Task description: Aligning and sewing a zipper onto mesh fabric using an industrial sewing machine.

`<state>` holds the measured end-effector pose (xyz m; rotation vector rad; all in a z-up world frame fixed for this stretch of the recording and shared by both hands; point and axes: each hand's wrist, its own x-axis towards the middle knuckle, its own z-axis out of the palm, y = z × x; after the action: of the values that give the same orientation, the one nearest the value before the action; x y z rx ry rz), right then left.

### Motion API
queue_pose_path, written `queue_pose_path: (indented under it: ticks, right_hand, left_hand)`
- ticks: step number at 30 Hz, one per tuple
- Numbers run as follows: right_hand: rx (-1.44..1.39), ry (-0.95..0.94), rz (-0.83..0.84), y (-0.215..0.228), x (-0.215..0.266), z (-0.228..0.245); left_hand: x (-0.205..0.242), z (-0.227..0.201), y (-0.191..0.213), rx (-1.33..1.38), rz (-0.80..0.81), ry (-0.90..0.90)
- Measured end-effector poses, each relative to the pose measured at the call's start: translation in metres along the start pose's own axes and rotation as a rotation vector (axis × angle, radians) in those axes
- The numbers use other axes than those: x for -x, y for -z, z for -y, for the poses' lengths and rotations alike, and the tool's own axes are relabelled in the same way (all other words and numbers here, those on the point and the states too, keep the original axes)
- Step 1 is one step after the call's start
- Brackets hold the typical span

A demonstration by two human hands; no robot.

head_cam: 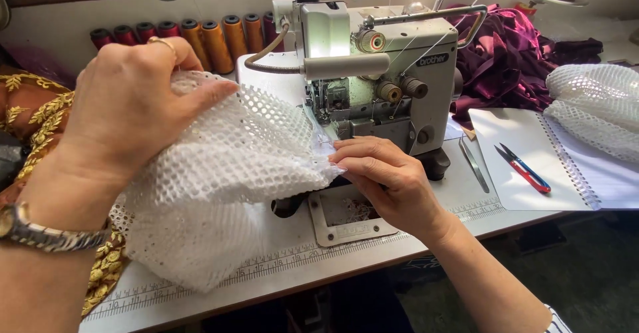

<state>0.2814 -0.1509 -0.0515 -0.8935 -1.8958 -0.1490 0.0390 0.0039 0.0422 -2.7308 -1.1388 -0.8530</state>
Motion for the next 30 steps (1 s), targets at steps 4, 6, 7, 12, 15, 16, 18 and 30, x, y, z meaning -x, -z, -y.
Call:
queue_pose_path:
  ticks: [4, 6, 7, 12, 15, 16, 18, 30]
  right_hand:
    - [0.059, 0.025, 0.045, 0.002, -0.003, 0.004]
    - [0.077, 0.033, 0.063, 0.003, -0.005, 0.006]
    - [0.08, 0.032, 0.078, 0.004, -0.006, 0.007]
    - [0.072, 0.017, 0.094, 0.006, -0.007, 0.008]
    - [0.06, 0.019, 0.089, 0.007, -0.006, 0.006]
    - [0.013, -0.018, 0.099, 0.008, -0.004, 0.005]
    - [-0.033, -0.054, 0.107, 0.012, -0.004, 0.004]
    - [0.059, -0.085, 0.136, 0.013, -0.01, -0.012]
  left_hand:
    - [-0.008, 0.002, -0.032, -0.387, -0.064, -0.204]
    - [-0.002, -0.015, -0.04, -0.495, -0.079, -0.299]
    - [0.003, -0.029, -0.04, -0.195, -0.063, -0.345]
    - [0.022, -0.068, -0.051, 0.208, 0.142, -0.463]
    - [0.028, -0.07, -0.063, 0.119, 0.002, -0.553]
    - [0.028, -0.068, -0.065, 0.107, -0.005, -0.558]
    - [0.028, -0.067, -0.066, 0.095, -0.012, -0.565]
    - [0.028, -0.068, -0.071, 0.078, -0.012, -0.568]
